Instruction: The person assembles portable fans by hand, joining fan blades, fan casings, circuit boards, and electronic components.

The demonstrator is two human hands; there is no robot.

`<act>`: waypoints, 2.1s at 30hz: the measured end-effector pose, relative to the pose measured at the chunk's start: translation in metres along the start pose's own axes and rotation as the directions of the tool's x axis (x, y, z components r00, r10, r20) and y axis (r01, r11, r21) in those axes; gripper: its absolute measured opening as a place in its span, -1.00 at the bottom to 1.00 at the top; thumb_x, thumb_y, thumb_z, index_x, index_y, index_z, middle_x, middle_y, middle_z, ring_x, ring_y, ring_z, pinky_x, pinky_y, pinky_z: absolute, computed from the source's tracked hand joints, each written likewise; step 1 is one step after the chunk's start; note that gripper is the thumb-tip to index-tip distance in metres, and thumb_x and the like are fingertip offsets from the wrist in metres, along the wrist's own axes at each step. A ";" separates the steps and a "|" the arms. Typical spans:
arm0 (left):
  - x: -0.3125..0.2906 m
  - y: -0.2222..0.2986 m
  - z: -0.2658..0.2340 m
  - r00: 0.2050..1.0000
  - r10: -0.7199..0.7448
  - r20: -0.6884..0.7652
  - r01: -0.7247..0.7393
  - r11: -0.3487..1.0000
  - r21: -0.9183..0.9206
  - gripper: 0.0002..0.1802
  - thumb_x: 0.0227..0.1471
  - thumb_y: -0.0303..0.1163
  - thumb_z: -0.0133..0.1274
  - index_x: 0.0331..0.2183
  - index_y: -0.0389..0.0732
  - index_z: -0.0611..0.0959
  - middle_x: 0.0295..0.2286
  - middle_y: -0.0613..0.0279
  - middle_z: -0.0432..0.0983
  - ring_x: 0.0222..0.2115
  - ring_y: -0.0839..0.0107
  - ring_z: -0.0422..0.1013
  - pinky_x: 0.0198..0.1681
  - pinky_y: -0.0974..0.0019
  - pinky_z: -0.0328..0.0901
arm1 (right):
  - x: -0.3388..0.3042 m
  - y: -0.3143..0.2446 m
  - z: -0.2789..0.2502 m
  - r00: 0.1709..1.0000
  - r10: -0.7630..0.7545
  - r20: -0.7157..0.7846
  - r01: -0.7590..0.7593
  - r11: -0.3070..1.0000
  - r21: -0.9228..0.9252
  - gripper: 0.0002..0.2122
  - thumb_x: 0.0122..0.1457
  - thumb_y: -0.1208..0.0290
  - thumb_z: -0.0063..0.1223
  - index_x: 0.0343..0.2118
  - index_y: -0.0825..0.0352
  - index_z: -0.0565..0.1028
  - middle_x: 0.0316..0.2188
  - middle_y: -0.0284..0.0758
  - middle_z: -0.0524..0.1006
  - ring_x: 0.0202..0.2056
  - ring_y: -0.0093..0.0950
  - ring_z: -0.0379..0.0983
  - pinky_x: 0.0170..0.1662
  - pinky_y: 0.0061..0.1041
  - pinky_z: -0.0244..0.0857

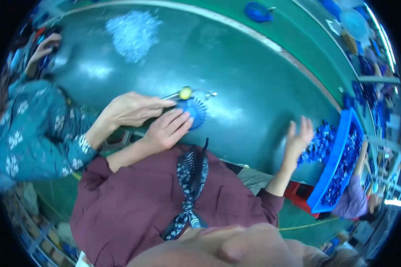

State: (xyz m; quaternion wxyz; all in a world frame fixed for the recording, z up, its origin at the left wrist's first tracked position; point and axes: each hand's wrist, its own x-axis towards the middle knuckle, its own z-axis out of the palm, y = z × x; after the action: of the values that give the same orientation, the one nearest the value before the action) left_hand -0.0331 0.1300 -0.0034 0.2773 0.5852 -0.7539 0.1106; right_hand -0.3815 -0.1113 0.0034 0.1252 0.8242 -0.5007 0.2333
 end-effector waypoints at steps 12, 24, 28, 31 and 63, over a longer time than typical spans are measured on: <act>-0.004 -0.002 0.002 1.000 -0.008 0.003 0.008 1.000 0.003 -0.61 -0.16 -0.38 0.18 -0.19 -0.26 0.60 -0.15 0.12 0.46 -0.11 0.18 0.39 -0.05 0.15 0.37 | -0.001 0.030 0.027 0.986 0.113 0.124 -0.084 0.971 -0.223 -0.76 0.13 0.38 -0.03 -0.17 0.34 0.52 -0.13 -0.12 0.48 -0.08 -0.15 0.35 -0.04 -0.22 0.26; 0.015 0.013 0.004 0.997 -0.077 0.003 0.077 0.985 -0.152 -0.63 -0.19 -0.42 0.18 -0.22 -0.24 0.58 -0.20 0.15 0.47 -0.16 0.20 0.40 -0.10 0.19 0.35 | 0.019 -0.023 0.035 0.986 -0.129 0.107 0.119 0.989 0.092 -0.74 0.02 0.49 0.05 -0.18 0.34 0.50 -0.11 -0.10 0.44 -0.03 -0.08 0.29 0.05 -0.17 0.19; 0.047 0.004 -0.006 0.994 -0.103 0.047 0.113 0.899 -0.423 -0.71 -0.19 -0.49 0.19 -0.31 -0.27 0.57 -0.29 0.08 0.48 -0.29 0.16 0.41 -0.25 0.18 0.32 | 0.027 -0.063 0.025 0.973 -0.197 0.120 0.157 0.947 0.280 -0.75 0.04 0.47 0.06 -0.17 0.34 0.51 -0.10 -0.13 0.45 -0.03 -0.13 0.31 0.08 -0.21 0.18; 0.105 -0.035 -0.003 0.995 -0.084 -0.053 0.066 0.958 -0.279 -0.73 -0.11 -0.50 0.12 -0.27 -0.28 0.54 -0.30 0.04 0.47 -0.28 0.11 0.40 -0.21 0.18 0.32 | 0.038 -0.076 0.021 0.986 -0.166 0.021 0.151 0.937 0.316 -0.73 0.04 0.45 0.10 -0.16 0.34 0.50 -0.10 -0.15 0.45 -0.04 -0.17 0.32 0.01 -0.24 0.22; 0.194 -0.093 0.081 0.995 0.014 0.103 0.009 0.976 -0.216 -0.72 -0.13 -0.64 -0.04 -0.28 -0.24 0.56 -0.39 0.08 0.39 -0.33 0.10 0.37 -0.28 0.17 0.30 | 0.041 -0.057 0.041 0.996 -0.084 0.011 0.064 0.825 0.561 -0.70 -0.06 0.46 0.17 -0.20 0.36 0.52 -0.18 -0.20 0.46 -0.12 -0.22 0.32 -0.06 -0.30 0.22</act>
State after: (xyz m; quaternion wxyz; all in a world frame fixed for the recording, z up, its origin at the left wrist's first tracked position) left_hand 0.0003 -0.0963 0.0211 0.2996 0.5556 -0.7756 -0.0020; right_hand -0.3046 -0.1339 -0.0098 -0.1216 0.8473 -0.3802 0.3502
